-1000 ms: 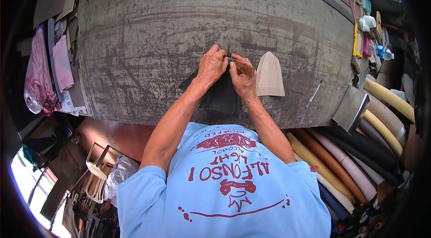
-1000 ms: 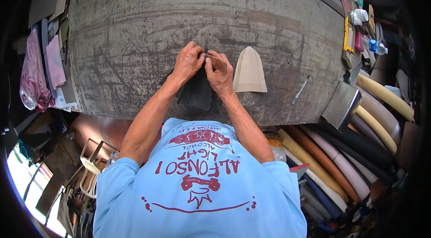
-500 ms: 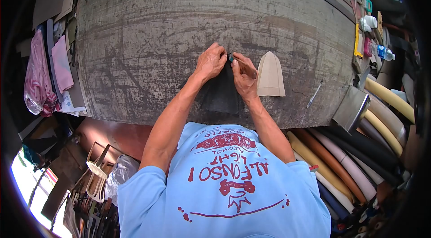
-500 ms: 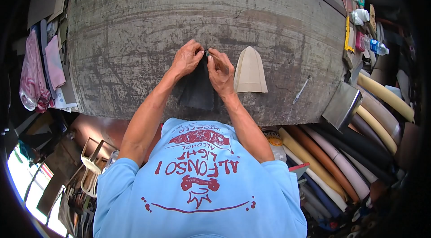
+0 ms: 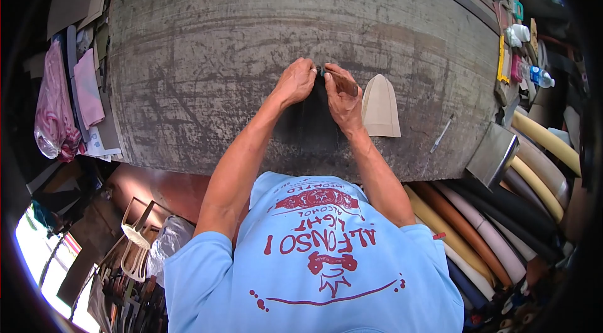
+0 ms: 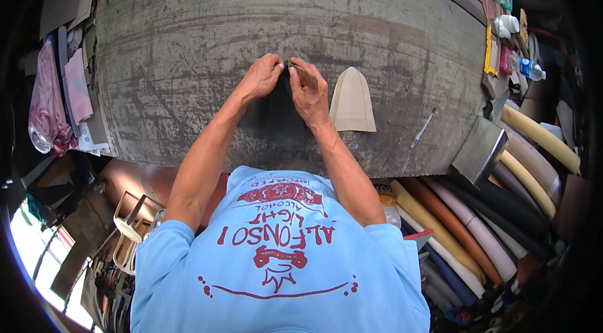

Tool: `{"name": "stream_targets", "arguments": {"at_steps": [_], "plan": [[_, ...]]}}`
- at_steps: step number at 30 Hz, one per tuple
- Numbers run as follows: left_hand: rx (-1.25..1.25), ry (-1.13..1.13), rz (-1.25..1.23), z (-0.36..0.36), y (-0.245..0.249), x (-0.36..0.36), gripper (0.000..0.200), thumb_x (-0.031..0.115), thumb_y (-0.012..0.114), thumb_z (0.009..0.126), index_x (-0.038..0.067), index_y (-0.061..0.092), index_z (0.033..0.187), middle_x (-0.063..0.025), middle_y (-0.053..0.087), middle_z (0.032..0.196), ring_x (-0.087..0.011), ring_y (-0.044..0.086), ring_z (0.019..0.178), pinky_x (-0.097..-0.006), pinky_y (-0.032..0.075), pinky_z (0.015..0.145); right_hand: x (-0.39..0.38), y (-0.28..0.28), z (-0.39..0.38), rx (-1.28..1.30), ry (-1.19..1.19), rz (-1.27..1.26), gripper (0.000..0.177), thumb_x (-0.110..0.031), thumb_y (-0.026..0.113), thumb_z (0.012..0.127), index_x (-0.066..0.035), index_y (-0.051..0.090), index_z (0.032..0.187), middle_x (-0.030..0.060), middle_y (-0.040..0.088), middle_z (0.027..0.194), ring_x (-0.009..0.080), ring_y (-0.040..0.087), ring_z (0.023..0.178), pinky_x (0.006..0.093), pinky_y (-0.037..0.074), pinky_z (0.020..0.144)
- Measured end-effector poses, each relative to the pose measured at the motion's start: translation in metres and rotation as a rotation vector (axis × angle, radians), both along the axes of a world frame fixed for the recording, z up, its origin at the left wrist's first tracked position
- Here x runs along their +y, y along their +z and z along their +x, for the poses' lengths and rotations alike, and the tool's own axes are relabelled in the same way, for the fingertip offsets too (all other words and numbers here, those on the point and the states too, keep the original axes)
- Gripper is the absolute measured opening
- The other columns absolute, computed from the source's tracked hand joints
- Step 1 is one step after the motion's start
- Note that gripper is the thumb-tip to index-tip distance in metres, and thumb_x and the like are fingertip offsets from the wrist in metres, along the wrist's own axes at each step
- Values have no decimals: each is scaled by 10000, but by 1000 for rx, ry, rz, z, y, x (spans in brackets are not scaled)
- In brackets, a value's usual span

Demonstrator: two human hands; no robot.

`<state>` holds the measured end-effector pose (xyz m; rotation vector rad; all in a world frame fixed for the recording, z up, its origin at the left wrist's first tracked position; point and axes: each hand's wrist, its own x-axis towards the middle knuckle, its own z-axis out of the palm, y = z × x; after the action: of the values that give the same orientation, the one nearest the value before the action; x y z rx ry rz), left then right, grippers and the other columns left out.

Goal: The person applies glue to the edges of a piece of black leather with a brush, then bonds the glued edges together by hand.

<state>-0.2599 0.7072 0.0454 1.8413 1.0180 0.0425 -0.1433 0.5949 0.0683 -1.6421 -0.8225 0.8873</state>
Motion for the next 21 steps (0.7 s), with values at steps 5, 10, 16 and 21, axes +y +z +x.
{"name": "stream_targets", "arguments": {"at_steps": [5, 10, 16, 21], "plan": [[162, 30, 23, 9, 3, 3, 255, 204, 489, 993, -25, 600, 977, -279, 643, 987, -469, 620, 970, -530, 484, 827, 10, 0, 8, 20, 12, -13, 248, -140, 625, 1008, -34, 666, 1228, 62, 721, 1068, 102, 649, 976, 256, 517, 843], [127, 68, -51, 5, 10, 7, 268, 204, 498, 984, -45, 596, 969, -288, 664, 927, -484, 638, 930, -535, 484, 798, 9, -2, 10, 100, 36, 2, 254, -112, 630, 999, -4, 660, 1228, 74, 727, 1090, 120, 662, 1013, 251, 524, 863], [87, 115, -167, 2, 9, 9, 287, 229, 521, 975, -42, 612, 992, -279, 669, 938, -475, 634, 926, -521, 486, 783, 6, -9, 14, -52, 120, 13, 237, -78, 627, 982, 14, 654, 1199, 134, 729, 1076, 184, 714, 953, 304, 564, 790], [32, 128, 159, 6, 9, -4, 225, 201, 569, 952, -19, 619, 955, -206, 637, 903, -394, 636, 837, -477, 498, 731, 8, -7, 12, -57, 86, 14, 234, -87, 622, 985, 21, 651, 1190, 138, 736, 1034, 170, 712, 917, 298, 559, 760]]}}
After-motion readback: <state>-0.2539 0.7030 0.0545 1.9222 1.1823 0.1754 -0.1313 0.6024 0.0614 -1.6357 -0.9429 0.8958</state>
